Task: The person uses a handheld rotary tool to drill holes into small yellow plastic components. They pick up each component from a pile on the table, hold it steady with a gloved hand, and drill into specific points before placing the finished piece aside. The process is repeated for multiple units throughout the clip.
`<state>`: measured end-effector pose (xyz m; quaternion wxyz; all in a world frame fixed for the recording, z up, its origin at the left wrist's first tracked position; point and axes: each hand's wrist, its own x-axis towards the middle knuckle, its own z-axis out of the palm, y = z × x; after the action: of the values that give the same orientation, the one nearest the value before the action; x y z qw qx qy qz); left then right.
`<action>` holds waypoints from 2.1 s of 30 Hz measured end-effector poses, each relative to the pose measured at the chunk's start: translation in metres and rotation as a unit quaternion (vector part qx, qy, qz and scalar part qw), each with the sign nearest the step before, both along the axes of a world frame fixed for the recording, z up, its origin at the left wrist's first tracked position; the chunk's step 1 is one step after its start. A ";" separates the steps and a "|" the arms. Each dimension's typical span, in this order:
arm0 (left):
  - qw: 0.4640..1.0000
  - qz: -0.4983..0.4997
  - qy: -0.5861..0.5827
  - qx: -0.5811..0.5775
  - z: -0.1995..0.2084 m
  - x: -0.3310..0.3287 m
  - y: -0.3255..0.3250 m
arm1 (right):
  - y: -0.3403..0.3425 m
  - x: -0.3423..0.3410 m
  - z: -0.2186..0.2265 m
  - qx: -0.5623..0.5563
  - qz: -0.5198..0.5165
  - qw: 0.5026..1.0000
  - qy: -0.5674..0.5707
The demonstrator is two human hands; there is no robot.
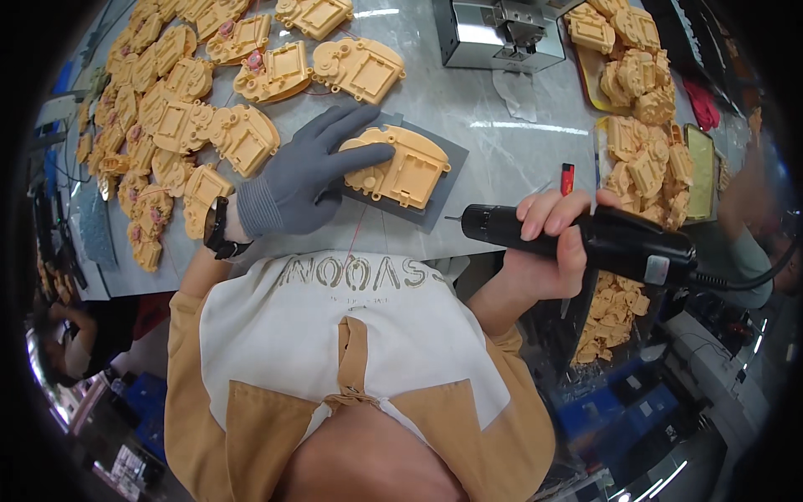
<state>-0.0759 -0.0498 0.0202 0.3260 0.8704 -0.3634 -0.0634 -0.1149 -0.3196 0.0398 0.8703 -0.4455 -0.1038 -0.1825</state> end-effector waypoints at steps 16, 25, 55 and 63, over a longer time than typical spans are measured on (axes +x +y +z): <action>0.966 0.242 -0.093 0.011 -0.016 -0.020 -0.022 | 0.010 0.049 0.022 -0.079 -0.178 0.978 -0.073; 0.975 0.186 -0.111 -0.046 -0.029 -0.001 -0.006 | 0.021 0.176 0.044 -0.158 -0.246 0.949 -0.117; 0.956 0.152 -0.021 -0.250 0.027 -0.013 -0.006 | 0.074 0.070 0.043 0.170 0.262 0.946 -0.090; 0.944 0.198 -0.049 -0.260 0.020 -0.026 -0.015 | 0.072 0.061 0.042 0.125 0.291 0.947 -0.060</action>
<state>-0.1020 -0.0647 0.0405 0.5283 0.8122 -0.2028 0.1421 -0.0542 -0.2471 0.0820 0.9264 -0.2718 -0.2572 0.0404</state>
